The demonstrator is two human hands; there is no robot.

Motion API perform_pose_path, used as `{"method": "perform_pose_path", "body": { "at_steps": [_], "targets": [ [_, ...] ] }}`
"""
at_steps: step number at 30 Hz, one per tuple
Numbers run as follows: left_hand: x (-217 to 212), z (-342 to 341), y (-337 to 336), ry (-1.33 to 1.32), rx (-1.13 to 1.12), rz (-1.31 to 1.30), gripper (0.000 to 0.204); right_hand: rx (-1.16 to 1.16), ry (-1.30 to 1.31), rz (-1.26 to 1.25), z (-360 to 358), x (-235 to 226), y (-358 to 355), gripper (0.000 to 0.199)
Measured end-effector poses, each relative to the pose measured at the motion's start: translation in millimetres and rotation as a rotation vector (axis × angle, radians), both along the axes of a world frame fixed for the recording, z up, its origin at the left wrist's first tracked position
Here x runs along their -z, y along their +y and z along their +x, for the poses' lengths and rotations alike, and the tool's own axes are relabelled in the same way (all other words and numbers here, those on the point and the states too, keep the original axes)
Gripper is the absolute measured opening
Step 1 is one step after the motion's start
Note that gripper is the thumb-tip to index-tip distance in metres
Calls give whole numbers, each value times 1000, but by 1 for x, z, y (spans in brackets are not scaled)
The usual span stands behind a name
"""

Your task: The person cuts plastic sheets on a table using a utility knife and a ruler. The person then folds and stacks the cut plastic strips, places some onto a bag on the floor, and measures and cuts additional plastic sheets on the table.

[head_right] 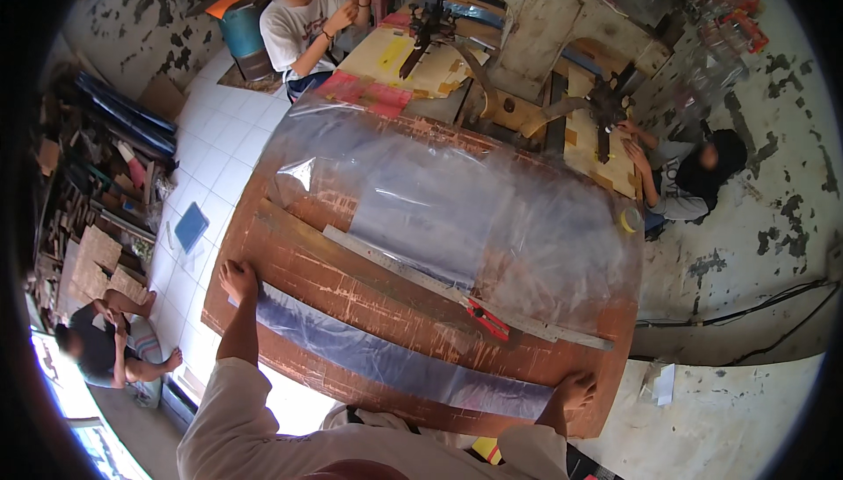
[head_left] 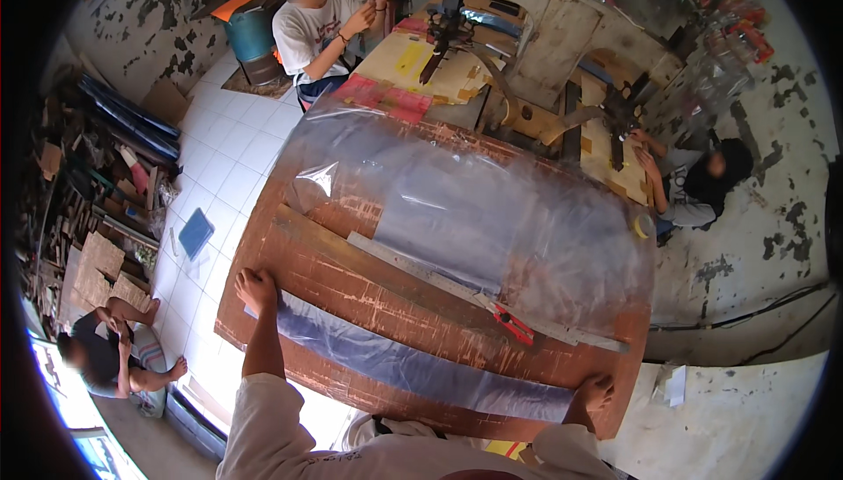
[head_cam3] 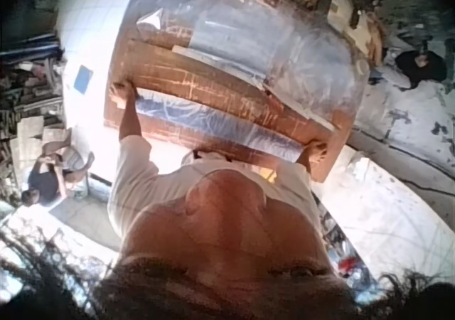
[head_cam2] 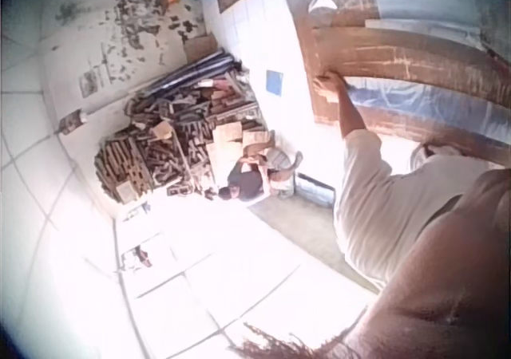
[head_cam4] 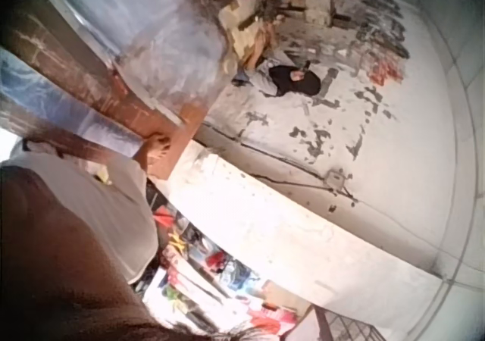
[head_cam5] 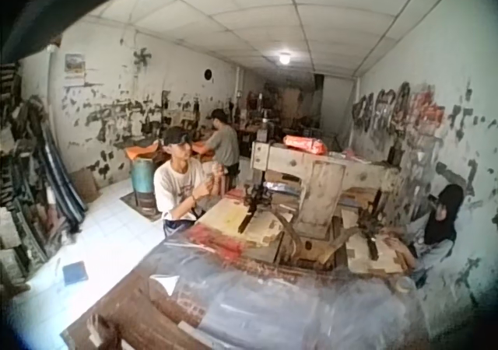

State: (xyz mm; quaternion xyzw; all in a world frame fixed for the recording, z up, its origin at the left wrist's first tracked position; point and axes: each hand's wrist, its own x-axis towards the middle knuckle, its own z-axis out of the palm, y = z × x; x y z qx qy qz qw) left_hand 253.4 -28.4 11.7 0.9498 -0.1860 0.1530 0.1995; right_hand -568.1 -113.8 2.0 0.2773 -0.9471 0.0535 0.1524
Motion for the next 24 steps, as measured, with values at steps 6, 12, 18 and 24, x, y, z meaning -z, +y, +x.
{"method": "perform_pose_path", "body": {
  "at_steps": [6, 12, 18, 24],
  "targets": [
    [1, -1, 2, -19, -6, -15, 18, 5, -4, -38, 7, -5, -4, 46],
    [-2, 1, 4, 23, -4, 33, 19, -29, 46, 2, 1, 3, 9, 44],
    [5, 3, 4, -20, -9, 4, 19, 2, 2, -36, 5, -1, -1, 44],
    [5, 2, 3, -14, 9, 3, 19, 2, -27, 17, -5, 4, 6, 47]
  ]
}}
